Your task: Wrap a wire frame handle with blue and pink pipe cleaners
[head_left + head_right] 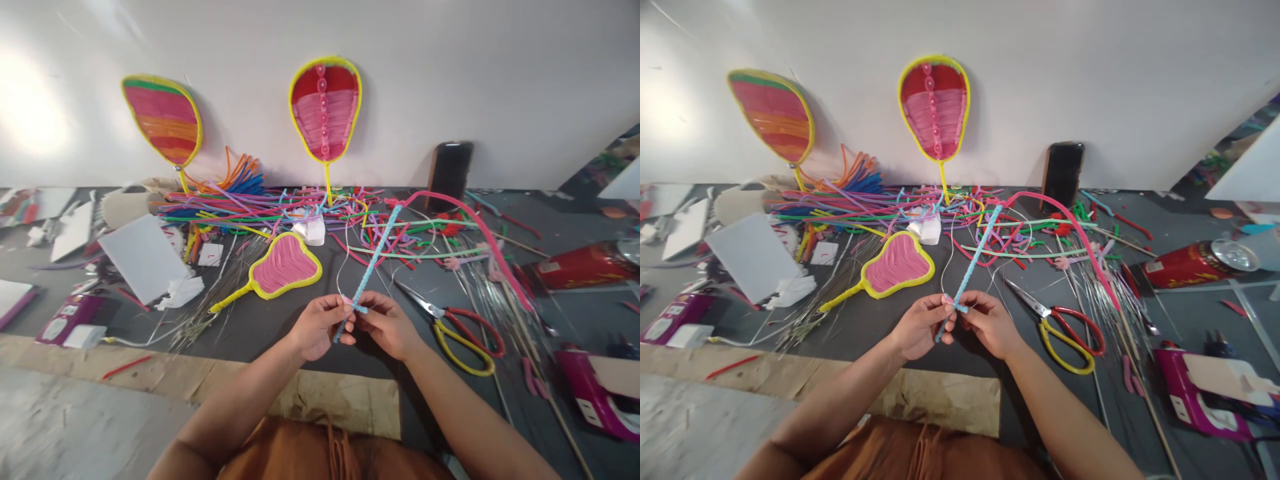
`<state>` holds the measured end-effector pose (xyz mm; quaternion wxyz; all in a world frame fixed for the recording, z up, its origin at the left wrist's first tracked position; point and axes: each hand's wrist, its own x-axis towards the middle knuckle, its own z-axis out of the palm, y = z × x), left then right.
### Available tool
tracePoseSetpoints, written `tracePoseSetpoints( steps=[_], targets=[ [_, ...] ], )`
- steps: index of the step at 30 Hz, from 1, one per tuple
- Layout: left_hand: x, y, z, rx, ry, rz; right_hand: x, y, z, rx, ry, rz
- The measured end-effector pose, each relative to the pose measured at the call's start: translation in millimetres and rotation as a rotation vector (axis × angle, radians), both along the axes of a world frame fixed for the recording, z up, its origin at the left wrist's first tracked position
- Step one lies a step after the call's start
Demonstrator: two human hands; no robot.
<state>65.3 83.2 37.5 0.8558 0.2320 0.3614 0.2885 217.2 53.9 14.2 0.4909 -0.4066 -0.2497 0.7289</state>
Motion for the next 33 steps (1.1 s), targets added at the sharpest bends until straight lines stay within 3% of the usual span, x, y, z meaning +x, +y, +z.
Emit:
tracePoseSetpoints(
  steps=[6, 13, 33],
  targets=[
    [1.1, -0.7, 0.3, -0.095, 0.008, -0.034, 1.5, 1.6, -7.2, 0.050, -0.111, -0.049],
    [2.9, -1.4, -3.7, -0.094, 0.033, 0.013, 5.1, 2.4, -10.5, 0.130, -0.299, -0.002],
    [8.4, -4.7, -4.4, -0.044, 0.006, 0.156, 6.4, 4.1, -15.4, 0.098, -0.270, -0.006]
  ],
)
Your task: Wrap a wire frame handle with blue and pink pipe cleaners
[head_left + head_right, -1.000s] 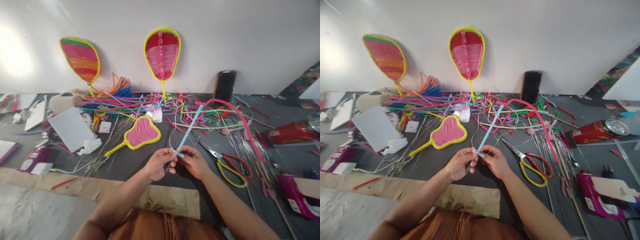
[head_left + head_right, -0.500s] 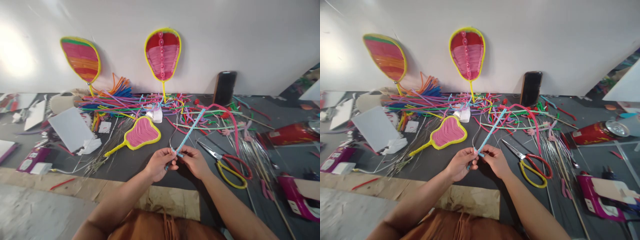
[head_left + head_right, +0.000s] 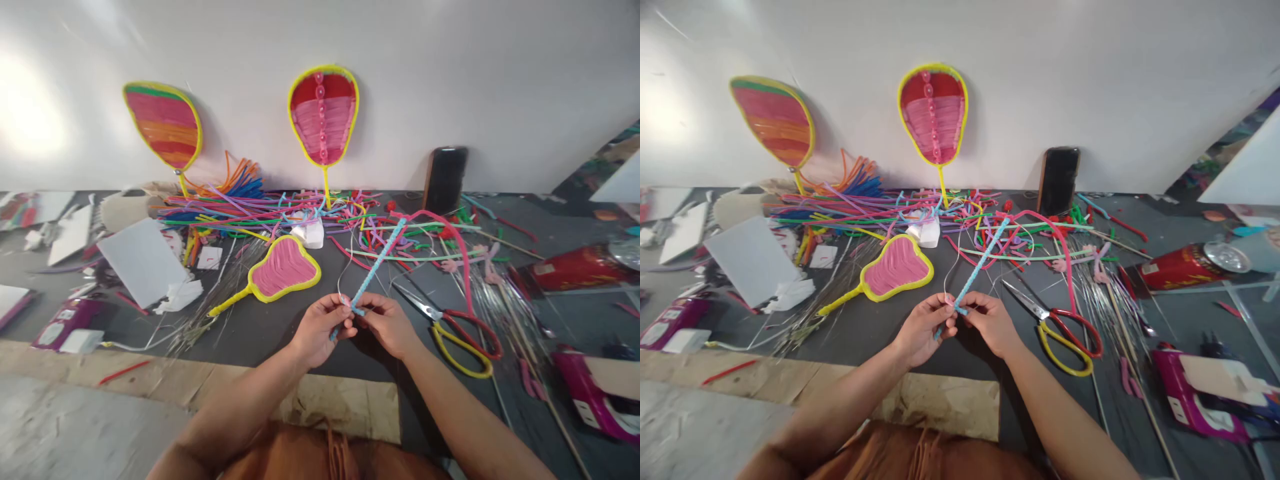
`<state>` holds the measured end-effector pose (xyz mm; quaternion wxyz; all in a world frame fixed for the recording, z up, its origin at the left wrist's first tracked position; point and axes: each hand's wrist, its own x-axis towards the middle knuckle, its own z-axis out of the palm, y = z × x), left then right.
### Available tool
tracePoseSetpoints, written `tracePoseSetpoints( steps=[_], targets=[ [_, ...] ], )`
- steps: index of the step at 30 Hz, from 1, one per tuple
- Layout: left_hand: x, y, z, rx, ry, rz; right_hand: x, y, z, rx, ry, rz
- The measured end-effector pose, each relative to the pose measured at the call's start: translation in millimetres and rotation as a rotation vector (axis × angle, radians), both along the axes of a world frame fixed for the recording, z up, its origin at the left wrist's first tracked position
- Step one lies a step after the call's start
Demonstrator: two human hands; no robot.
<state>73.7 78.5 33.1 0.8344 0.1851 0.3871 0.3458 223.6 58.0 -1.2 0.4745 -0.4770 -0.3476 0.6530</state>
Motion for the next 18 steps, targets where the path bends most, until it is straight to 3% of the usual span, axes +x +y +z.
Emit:
tracePoseSetpoints(
  steps=[18],
  targets=[
    [-5.4, 5.4, -3.3, 0.020, -0.058, -0.015, -2.1, 0.4, 13.9, 0.022, 0.035, 0.002]
  ],
)
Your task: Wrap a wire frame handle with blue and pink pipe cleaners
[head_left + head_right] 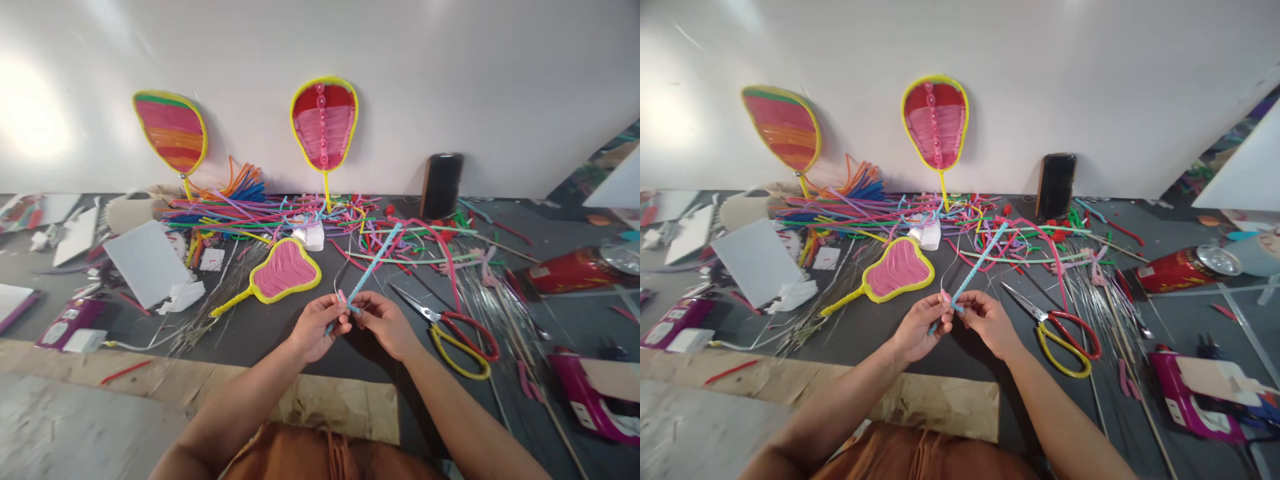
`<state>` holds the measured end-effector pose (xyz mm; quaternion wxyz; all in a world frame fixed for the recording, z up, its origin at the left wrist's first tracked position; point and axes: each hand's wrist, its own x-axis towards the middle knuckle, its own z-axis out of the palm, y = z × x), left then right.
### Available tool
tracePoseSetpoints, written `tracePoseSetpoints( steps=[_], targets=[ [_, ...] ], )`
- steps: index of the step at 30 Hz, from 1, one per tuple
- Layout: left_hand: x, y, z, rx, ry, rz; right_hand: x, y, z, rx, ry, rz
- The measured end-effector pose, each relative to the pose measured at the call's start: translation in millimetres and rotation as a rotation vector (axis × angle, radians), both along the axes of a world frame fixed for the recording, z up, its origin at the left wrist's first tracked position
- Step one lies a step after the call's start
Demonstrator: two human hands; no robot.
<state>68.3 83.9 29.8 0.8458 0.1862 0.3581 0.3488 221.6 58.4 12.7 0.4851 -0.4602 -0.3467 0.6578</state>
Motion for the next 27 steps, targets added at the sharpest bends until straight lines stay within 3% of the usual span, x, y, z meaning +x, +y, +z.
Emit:
tracePoseSetpoints(
  steps=[6, 10, 15, 19, 23, 27],
  targets=[
    [-1.5, 2.3, -2.6, -0.025, -0.022, 0.052, -4.9, -2.2, -3.6, 0.008, -0.062, 0.001],
    [-2.8, 4.6, -1.7, -0.019, -0.024, 0.083, -7.1, -4.9, -0.9, 0.019, -0.266, 0.038],
    [-4.6, 7.7, -2.3, -0.002, -0.008, 0.104, -8.8, -11.9, 8.0, 0.277, -0.662, -0.005],
    [-4.5, 7.9, -1.7, 0.011, 0.016, 0.096, -8.7, -13.2, 11.3, 0.449, -0.809, -0.049],
    [-4.8, 8.2, 0.0, 0.011, 0.029, 0.103, -7.6, -11.1, 10.9, 0.482, -0.846, -0.052],
    [-4.4, 7.8, -0.4, 0.013, 0.030, 0.097, -7.1, -10.7, 12.1, 0.438, -0.908, -0.144]
  ],
)
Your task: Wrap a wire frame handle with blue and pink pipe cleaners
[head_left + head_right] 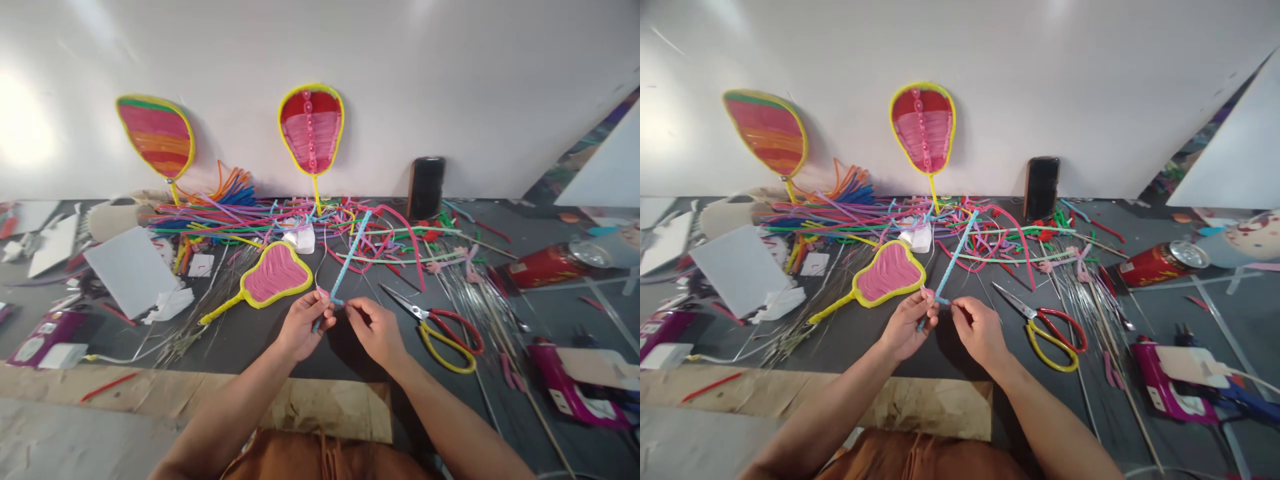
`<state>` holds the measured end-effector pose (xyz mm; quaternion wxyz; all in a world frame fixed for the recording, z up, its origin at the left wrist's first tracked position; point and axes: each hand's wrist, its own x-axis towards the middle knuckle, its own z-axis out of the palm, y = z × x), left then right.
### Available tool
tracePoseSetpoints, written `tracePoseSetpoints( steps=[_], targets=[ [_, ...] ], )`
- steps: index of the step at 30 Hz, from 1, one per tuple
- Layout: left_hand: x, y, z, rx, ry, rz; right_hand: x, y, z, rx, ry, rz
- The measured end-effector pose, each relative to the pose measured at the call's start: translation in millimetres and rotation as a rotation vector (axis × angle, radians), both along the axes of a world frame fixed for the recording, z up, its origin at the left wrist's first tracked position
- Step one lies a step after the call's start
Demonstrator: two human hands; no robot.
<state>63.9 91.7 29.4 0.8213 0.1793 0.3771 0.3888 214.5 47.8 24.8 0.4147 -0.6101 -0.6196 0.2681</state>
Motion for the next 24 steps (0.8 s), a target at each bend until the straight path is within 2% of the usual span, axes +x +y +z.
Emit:
tracePoseSetpoints(
  steps=[3, 7, 9, 11, 13, 14, 17, 19, 21, 24],
  targets=[
    [-0.4, 0.0, -0.7, 0.001, 0.001, 0.000, 0.7, -1.5, 1.3, -0.073, -0.081, -0.019],
    [-3.5, 2.4, 1.3, 0.011, -0.022, 0.032, 10.4, -0.2, -0.5, -0.154, -0.343, -0.032],
    [-5.1, 3.3, 2.7, 0.010, -0.037, 0.057, 19.4, 2.9, -1.0, -0.113, -0.455, -0.063],
    [-5.8, 3.2, 3.2, 0.005, -0.046, 0.066, 27.2, 5.9, 0.6, -0.002, -0.449, -0.113],
    [-5.6, 1.8, 2.5, 0.002, -0.053, 0.059, 29.2, 7.3, 4.1, 0.059, -0.278, -0.147],
    [-5.2, 0.8, 1.9, 0.004, -0.055, 0.049, 27.4, 7.1, 6.1, 0.018, -0.133, -0.129],
    [-3.2, -2.9, 1.0, 0.016, -0.057, 0.011, 13.3, 4.7, 9.1, -0.295, 0.437, 0.072],
    [-1.2, -5.1, 1.8, 0.032, -0.048, -0.013, 2.5, 3.6, 7.8, -0.420, 0.758, 0.160],
    [1.1, -6.7, 3.8, 0.053, -0.027, -0.032, -4.7, 3.8, 5.5, -0.449, 0.943, 0.140],
    [4.4, -8.0, 7.2, 0.077, 0.027, -0.056, -6.9, 5.1, 3.3, -0.489, 1.045, 0.062]
  ],
)
